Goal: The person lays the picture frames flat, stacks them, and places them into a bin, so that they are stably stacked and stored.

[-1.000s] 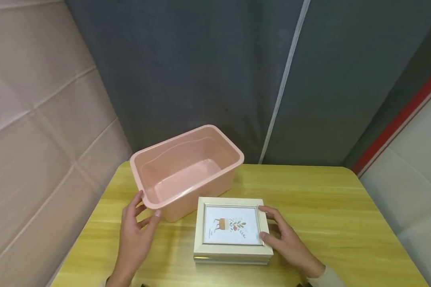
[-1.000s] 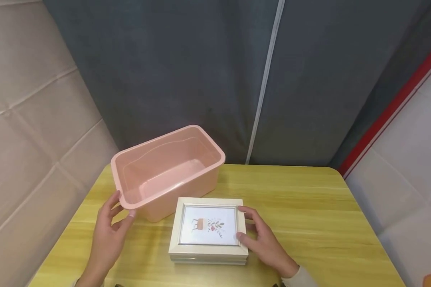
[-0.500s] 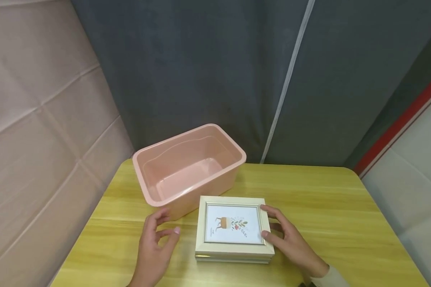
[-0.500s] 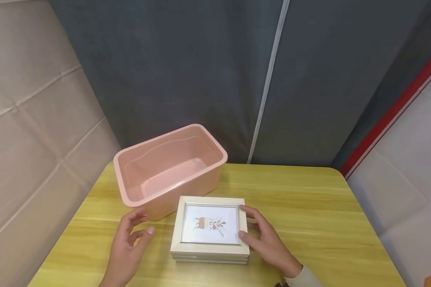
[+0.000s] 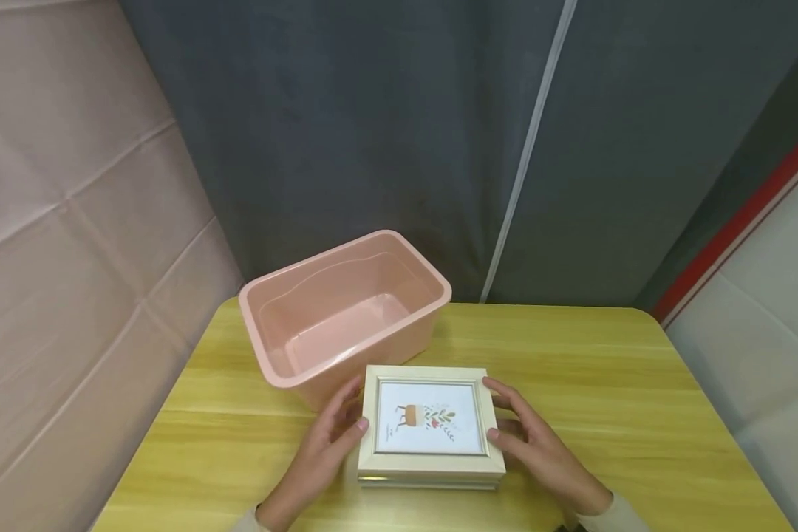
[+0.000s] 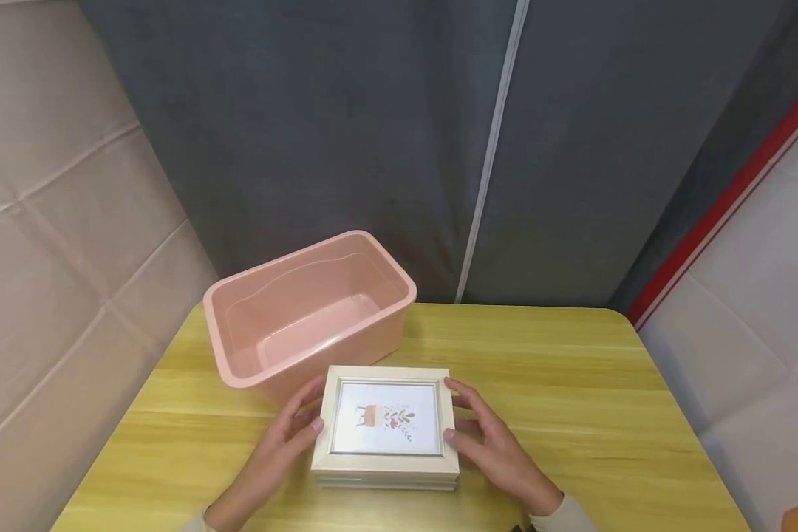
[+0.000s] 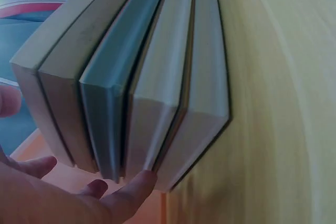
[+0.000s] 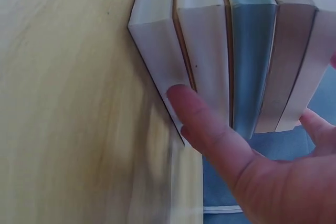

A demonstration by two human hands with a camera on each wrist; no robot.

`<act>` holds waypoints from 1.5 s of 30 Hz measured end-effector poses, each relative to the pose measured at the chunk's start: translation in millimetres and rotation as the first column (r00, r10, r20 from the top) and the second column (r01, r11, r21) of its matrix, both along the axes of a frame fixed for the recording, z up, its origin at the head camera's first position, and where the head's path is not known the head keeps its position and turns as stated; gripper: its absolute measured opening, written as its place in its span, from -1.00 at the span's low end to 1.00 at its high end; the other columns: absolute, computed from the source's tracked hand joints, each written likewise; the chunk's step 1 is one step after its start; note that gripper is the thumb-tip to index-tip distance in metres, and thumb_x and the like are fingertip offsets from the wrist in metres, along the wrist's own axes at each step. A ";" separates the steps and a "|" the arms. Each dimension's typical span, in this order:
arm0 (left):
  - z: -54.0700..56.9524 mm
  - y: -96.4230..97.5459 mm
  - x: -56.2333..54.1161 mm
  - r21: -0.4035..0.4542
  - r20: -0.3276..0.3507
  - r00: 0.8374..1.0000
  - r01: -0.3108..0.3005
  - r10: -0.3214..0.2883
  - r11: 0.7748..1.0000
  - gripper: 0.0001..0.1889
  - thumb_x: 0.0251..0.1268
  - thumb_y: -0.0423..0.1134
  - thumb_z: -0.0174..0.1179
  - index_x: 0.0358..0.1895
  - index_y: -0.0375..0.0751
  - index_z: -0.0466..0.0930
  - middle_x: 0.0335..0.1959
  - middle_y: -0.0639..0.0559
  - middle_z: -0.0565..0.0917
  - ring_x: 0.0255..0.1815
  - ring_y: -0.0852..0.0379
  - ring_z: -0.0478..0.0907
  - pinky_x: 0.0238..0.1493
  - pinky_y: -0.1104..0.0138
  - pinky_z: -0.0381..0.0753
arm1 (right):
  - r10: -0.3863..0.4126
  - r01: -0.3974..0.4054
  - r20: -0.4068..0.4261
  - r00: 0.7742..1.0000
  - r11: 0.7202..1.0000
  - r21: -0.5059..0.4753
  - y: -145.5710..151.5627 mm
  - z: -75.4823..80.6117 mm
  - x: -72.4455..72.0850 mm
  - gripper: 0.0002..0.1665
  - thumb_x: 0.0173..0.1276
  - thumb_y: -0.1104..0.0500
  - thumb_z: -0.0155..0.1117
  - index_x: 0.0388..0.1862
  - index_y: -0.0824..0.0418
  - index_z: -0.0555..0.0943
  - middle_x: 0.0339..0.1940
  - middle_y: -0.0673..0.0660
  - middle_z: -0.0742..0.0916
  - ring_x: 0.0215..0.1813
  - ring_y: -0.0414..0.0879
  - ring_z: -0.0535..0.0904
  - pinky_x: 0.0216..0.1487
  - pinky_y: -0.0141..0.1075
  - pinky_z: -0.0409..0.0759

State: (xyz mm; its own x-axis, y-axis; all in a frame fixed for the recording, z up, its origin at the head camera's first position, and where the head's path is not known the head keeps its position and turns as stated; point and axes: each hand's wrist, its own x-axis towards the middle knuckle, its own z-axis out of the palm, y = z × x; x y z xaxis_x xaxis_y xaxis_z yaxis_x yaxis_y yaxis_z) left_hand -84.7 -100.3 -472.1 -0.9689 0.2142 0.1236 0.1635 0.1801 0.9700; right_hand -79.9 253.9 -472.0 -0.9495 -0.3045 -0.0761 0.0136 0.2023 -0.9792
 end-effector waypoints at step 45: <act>15.6 4.8 13.2 -0.022 0.013 0.979 0.202 -0.202 0.979 -0.39 0.74 -0.21 -0.16 0.72 0.22 0.04 0.58 -0.25 0.12 0.32 -0.27 0.24 0.18 0.03 0.43 | -0.125 0.131 -0.245 0.961 0.991 0.007 -10.1 16.0 23.8 -0.17 0.55 0.31 0.07 0.73 -0.05 0.17 0.26 0.21 0.39 0.02 -0.04 0.48 -0.11 -0.28 0.54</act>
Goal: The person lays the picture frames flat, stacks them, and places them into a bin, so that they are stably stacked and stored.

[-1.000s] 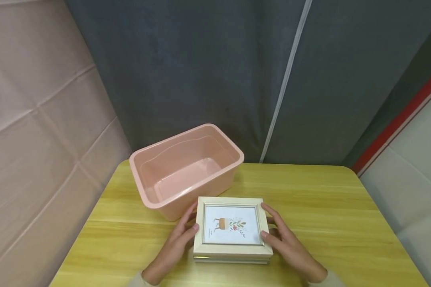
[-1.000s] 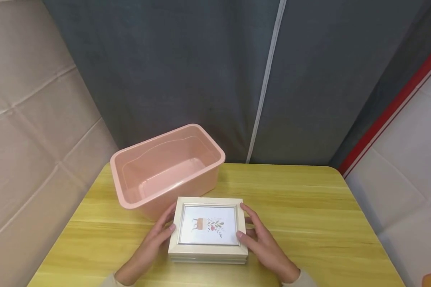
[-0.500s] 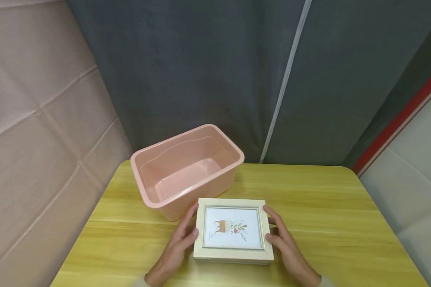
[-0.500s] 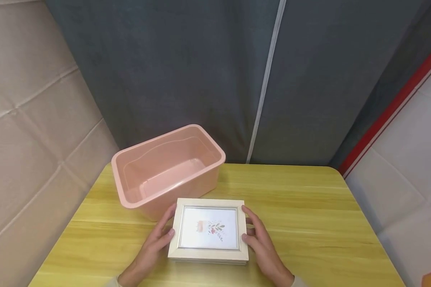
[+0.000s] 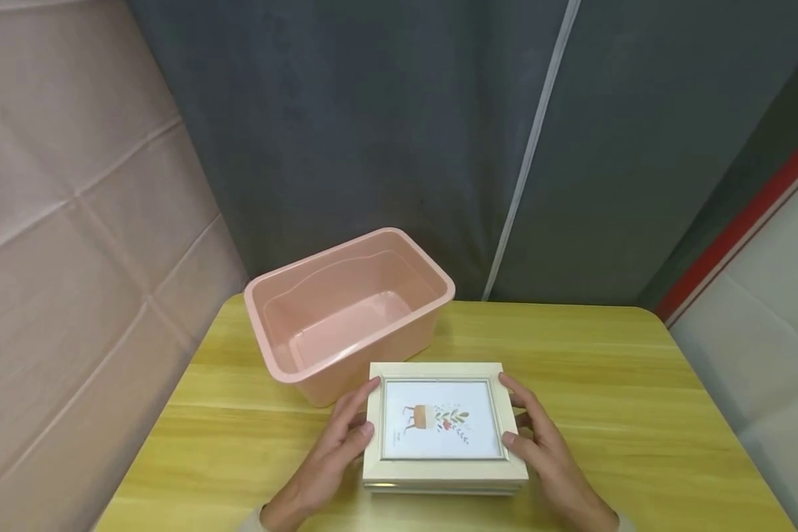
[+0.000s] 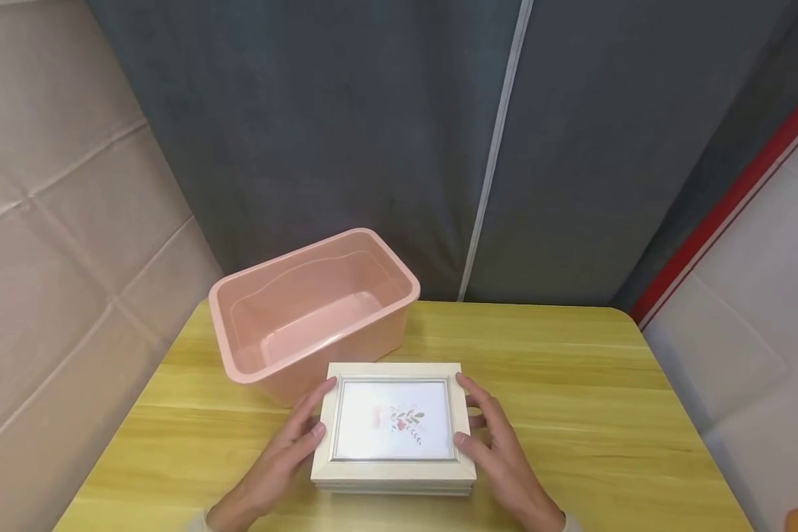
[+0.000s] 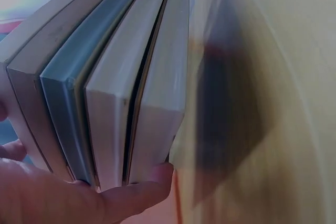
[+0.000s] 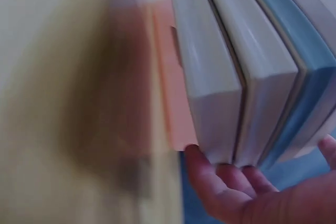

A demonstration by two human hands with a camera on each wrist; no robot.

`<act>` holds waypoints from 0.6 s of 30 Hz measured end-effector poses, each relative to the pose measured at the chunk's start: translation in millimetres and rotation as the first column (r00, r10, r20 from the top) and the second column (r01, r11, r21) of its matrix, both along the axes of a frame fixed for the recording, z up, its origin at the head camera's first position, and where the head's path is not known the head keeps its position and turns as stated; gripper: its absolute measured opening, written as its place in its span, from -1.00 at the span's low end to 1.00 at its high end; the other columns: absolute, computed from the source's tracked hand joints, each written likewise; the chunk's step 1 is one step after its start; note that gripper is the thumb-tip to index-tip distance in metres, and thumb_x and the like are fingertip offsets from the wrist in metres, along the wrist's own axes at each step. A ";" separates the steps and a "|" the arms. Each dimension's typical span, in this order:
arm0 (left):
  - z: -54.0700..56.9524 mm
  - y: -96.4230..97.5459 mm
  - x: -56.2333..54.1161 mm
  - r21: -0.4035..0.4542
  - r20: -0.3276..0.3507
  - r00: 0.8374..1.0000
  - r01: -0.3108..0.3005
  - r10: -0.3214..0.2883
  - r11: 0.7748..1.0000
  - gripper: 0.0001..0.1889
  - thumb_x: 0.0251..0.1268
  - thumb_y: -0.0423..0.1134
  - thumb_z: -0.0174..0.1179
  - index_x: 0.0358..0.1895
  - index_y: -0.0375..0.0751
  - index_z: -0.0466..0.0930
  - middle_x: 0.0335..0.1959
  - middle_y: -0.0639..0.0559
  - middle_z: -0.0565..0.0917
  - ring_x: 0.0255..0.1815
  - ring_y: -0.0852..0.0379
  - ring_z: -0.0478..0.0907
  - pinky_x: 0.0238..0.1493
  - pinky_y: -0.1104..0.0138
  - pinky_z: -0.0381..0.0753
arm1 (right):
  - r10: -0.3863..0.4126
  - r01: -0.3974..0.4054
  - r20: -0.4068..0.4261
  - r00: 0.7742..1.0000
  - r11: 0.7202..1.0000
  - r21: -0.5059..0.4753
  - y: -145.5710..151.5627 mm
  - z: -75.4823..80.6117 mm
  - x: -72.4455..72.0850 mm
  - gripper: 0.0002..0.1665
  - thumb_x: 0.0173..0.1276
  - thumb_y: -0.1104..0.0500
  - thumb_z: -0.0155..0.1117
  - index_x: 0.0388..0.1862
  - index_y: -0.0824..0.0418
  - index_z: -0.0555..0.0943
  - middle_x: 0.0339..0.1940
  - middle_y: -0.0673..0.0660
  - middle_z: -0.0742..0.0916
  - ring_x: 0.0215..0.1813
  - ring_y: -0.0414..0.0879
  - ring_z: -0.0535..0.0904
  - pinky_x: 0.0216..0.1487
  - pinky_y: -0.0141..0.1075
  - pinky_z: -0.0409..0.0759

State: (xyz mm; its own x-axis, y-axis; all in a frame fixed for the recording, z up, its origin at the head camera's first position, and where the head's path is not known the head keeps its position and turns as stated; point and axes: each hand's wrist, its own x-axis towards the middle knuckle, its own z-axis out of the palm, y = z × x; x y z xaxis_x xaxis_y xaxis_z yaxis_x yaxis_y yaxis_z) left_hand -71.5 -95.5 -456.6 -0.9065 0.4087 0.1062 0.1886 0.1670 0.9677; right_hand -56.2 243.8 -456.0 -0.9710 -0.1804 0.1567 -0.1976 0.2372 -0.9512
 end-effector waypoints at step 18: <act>80.4 6.5 -1.4 0.001 0.040 0.998 0.045 -0.045 0.999 -0.39 0.71 -0.11 -0.05 0.66 0.36 0.01 0.64 -0.15 0.00 0.39 -0.40 0.34 0.17 -0.07 0.65 | 0.061 -0.058 -0.127 0.990 0.998 0.025 9.8 76.4 -6.8 -0.25 0.53 0.35 0.10 0.65 0.05 0.27 0.34 0.15 0.47 0.17 -0.10 0.52 -0.13 -0.24 0.70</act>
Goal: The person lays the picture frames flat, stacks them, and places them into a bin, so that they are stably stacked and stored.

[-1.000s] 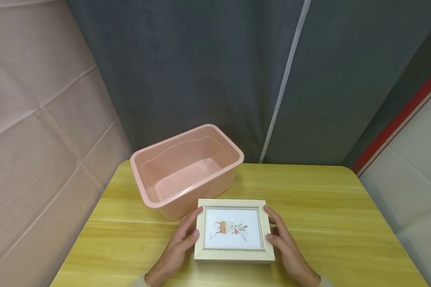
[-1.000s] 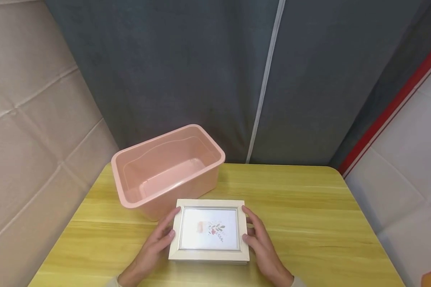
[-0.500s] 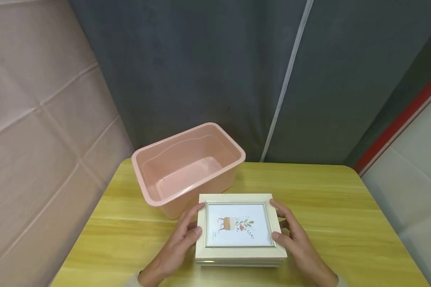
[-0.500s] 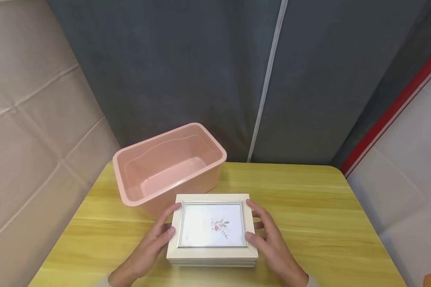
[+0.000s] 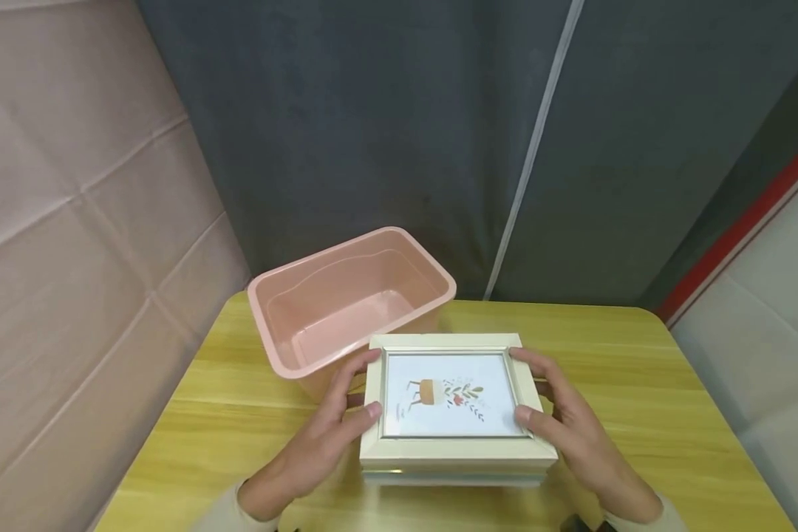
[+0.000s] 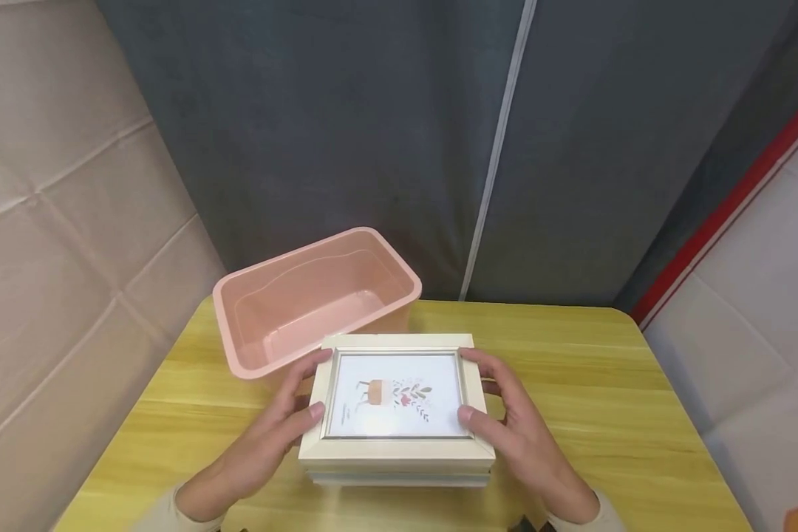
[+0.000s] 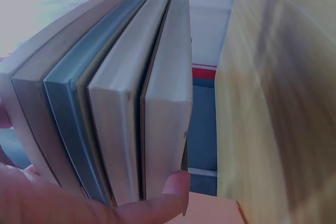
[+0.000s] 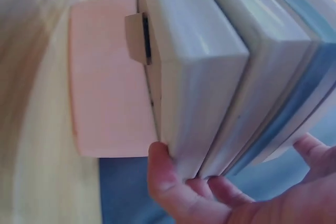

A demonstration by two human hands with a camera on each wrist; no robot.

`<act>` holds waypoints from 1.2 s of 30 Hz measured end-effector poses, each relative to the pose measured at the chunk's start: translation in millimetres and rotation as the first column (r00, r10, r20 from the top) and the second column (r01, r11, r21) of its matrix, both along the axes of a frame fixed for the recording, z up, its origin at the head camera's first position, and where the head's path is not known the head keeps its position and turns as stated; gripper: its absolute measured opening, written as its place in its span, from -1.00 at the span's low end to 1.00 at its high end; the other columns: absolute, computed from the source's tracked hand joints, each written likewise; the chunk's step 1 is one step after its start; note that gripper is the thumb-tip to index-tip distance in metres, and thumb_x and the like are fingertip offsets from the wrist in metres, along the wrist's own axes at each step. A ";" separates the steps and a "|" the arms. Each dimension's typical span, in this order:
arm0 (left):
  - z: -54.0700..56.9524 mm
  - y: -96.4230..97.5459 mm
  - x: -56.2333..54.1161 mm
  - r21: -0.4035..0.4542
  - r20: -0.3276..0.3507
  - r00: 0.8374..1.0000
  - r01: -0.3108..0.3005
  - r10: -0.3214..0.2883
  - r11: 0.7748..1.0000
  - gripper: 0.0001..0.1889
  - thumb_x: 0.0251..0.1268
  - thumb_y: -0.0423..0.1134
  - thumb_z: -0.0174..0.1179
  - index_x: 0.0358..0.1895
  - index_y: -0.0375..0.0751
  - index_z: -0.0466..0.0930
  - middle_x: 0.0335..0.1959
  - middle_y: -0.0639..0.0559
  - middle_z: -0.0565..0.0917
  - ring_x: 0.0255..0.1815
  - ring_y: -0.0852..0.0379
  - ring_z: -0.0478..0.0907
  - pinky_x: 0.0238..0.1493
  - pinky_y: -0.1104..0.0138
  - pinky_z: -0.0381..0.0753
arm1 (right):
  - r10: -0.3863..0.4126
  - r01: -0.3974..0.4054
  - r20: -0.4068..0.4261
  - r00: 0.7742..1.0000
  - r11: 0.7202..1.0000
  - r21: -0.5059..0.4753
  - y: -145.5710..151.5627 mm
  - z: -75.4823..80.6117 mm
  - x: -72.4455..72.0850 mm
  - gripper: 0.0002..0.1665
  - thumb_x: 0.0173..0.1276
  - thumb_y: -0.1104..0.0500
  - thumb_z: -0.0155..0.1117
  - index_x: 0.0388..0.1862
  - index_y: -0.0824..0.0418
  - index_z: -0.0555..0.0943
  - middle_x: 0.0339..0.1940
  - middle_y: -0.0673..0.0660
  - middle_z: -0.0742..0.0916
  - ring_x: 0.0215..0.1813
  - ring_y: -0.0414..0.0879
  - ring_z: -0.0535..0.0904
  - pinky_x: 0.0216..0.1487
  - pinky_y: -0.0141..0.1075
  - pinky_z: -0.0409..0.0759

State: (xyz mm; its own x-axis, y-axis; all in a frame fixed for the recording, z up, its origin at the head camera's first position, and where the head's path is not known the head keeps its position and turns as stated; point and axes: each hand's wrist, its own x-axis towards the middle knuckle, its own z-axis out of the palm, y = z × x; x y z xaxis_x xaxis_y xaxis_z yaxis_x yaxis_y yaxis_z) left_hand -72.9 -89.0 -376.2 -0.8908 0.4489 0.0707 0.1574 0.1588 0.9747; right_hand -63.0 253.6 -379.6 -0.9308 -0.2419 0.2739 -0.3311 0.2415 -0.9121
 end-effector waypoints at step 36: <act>103.0 -3.8 -101.0 0.119 0.279 0.895 -0.391 0.347 0.913 -0.37 0.65 0.22 -0.11 0.61 0.81 -0.14 0.47 0.04 0.48 0.02 0.02 0.71 -0.25 0.23 0.66 | 0.158 -0.132 0.333 0.929 0.986 -0.099 -46.3 123.7 -184.9 -0.28 0.53 0.02 0.13 0.63 -0.34 0.32 0.67 0.08 0.28 0.32 0.16 0.48 0.03 -0.17 0.69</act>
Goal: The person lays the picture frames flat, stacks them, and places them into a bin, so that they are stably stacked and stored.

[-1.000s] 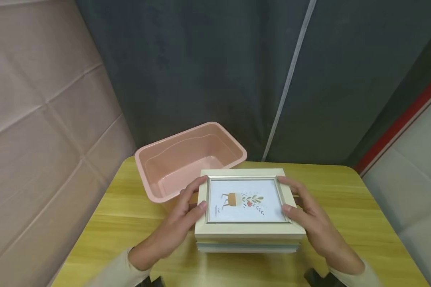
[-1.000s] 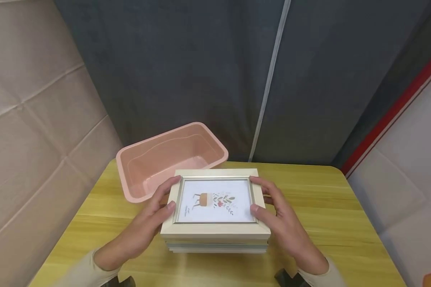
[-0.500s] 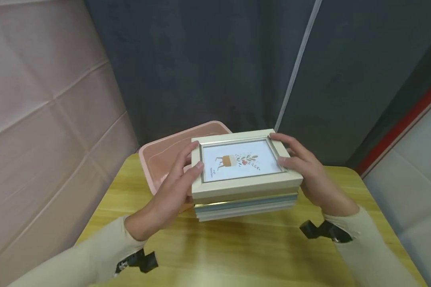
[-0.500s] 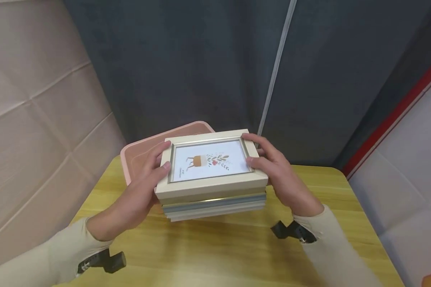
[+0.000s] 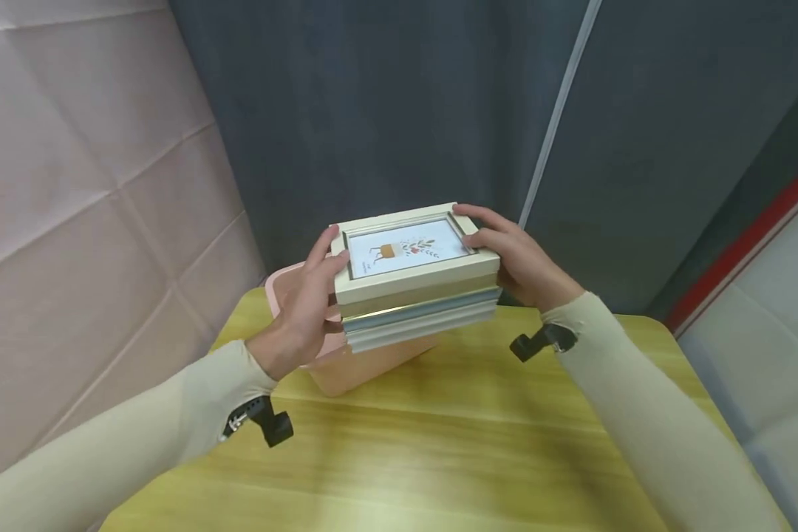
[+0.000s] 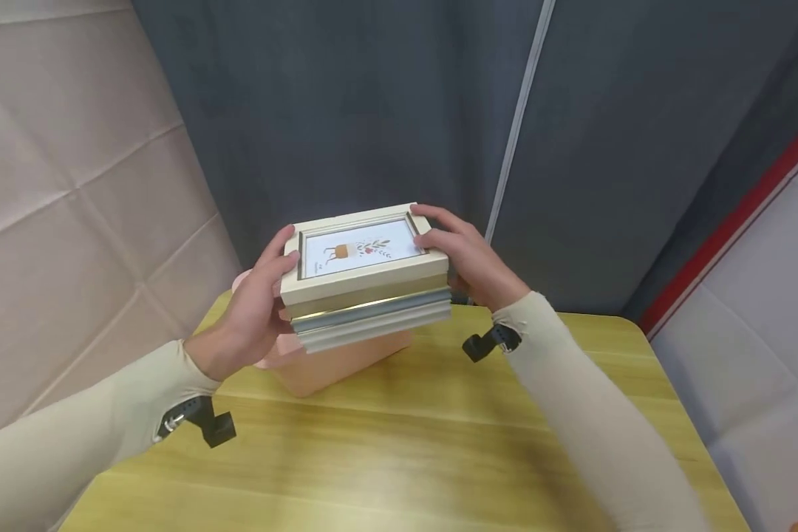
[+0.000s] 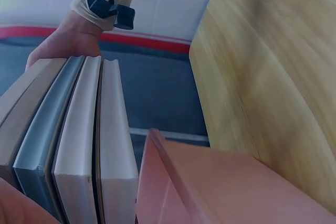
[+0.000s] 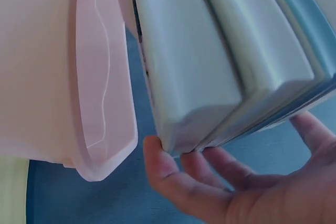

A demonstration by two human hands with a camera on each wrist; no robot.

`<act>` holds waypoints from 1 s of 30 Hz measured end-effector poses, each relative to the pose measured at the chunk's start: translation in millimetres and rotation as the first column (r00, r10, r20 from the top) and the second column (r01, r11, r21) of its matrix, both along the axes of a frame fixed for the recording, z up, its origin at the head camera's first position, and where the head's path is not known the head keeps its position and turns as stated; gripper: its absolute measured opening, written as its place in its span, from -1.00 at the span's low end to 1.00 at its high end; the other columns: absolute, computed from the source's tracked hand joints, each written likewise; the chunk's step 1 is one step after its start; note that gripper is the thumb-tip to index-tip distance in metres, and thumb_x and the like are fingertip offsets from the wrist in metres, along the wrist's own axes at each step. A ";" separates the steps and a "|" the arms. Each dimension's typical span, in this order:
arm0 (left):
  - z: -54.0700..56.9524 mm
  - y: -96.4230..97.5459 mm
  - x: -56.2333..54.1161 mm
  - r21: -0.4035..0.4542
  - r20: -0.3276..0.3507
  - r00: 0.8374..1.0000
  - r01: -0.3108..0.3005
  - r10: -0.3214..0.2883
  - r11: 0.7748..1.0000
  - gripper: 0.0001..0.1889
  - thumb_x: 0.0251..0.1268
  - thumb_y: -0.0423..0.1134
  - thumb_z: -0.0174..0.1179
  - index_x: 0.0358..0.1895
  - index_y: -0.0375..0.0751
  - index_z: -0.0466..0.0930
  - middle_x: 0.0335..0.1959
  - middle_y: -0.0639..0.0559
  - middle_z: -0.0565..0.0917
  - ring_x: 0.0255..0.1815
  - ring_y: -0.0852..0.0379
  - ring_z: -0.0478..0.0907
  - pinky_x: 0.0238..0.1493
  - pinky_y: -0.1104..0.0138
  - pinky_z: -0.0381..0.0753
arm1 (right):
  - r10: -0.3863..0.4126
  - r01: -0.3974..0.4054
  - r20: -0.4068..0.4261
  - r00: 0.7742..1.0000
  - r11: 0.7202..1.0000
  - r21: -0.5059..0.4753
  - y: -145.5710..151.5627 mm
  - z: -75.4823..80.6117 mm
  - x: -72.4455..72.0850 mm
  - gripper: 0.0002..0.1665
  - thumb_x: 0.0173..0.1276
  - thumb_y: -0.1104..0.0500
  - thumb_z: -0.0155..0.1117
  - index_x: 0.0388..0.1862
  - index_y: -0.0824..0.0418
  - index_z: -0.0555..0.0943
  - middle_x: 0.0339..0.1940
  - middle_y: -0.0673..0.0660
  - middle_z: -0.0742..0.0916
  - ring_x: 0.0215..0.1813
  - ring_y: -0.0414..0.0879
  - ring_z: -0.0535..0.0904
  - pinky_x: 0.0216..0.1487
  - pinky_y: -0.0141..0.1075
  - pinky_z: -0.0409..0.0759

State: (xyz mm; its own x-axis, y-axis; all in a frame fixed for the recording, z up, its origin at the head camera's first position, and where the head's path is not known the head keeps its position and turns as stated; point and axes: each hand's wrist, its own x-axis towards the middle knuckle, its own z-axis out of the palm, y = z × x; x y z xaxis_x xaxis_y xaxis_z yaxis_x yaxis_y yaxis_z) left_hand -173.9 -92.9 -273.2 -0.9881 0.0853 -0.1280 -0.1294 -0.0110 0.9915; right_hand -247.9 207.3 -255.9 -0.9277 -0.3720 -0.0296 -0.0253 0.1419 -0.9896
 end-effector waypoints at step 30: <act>-58.9 -35.8 -73.3 0.057 0.037 0.972 -0.233 0.231 0.971 -0.41 0.66 0.05 -0.12 0.57 0.83 0.06 0.73 0.16 0.17 0.44 -0.08 0.52 0.17 0.14 0.67 | -0.070 0.071 0.032 0.997 0.997 -0.016 -65.4 -64.7 -98.7 -0.25 0.36 0.07 0.31 0.53 -0.31 0.48 0.59 0.10 0.44 0.27 0.17 0.56 0.02 -0.19 0.68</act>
